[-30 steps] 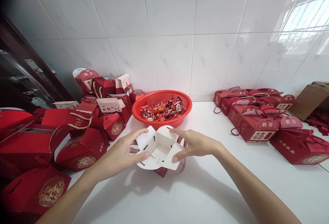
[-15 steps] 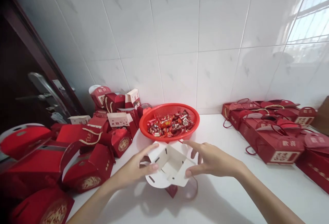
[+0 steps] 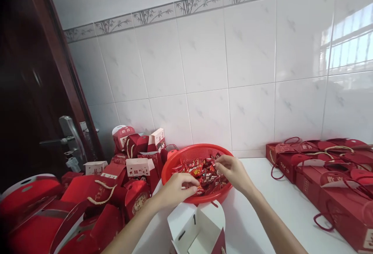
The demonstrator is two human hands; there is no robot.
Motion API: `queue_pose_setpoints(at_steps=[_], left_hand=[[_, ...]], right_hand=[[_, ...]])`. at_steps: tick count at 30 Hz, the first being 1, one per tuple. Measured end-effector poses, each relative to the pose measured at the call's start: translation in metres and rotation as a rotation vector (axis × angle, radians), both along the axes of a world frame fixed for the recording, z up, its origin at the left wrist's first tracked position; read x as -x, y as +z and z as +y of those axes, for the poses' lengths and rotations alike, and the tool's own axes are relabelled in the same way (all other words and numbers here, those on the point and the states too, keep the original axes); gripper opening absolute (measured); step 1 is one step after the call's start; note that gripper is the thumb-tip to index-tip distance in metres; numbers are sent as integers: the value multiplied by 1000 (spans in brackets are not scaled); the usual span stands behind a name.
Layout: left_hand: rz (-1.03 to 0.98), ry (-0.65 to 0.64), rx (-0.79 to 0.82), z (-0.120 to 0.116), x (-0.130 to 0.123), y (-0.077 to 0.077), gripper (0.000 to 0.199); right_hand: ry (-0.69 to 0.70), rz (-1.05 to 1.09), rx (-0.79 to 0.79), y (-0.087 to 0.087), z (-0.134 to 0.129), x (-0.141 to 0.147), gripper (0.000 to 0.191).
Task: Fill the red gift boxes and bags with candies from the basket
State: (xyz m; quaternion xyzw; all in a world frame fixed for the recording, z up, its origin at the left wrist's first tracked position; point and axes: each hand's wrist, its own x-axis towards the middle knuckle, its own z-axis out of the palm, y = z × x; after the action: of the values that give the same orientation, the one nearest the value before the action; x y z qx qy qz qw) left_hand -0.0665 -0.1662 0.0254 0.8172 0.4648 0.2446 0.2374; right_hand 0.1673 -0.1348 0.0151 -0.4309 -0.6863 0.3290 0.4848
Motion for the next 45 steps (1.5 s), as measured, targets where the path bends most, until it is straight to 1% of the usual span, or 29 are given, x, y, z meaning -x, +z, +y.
queue_pose_setpoints(at_steps=[3,4,6,7,9,11,12,13,15,19,21,24,28,33,36,40,45], left_hand=[[218,-176,115,27,-19,0,28],[303,-206,143,34,-24,1,29],[468,-219,188,47,-30,2,33],[541,-206,197,54,-32,2,38],[651,-158,198,67,-33,2,58],[728,-76,178,82,-31,0,76],[754,-25,166,89,-30,-1,79],[773,26,159,97,-28,-2,78],[796,102,153,110,-26,-5,68],[814,142,184,128,-26,-9,52],[828,150,197,131,-29,-10,52],[833,128,209,131,-35,-10,60],[803,31,244,129,-36,-11,60],[753,-55,307,125,-35,-10,68],[751,-53,287,119,-40,-9,58],[803,9,285,115,-53,-7,39],[813,13,294,117,-60,-8,34]], right_hand=[[-101,99,11,-7,26,9,24],[-136,107,19,-8,32,10,19],[-203,76,40,-10,43,12,12],[-230,54,53,-10,46,12,9],[-263,12,83,-12,52,12,7],[-275,-29,121,-14,57,13,5],[-279,-53,143,-15,59,14,4],[-282,-76,164,-17,61,16,4],[-277,-116,203,-19,65,20,5],[-233,-166,247,-21,68,26,7],[-219,-175,249,-22,67,27,6],[-208,-180,240,-23,67,27,3],[-199,-189,224,-22,66,25,6],[-176,-198,224,-19,66,24,13],[-167,-191,223,-19,66,24,14],[-167,-186,231,-18,65,23,12],[-151,-188,259,-15,62,23,10]])
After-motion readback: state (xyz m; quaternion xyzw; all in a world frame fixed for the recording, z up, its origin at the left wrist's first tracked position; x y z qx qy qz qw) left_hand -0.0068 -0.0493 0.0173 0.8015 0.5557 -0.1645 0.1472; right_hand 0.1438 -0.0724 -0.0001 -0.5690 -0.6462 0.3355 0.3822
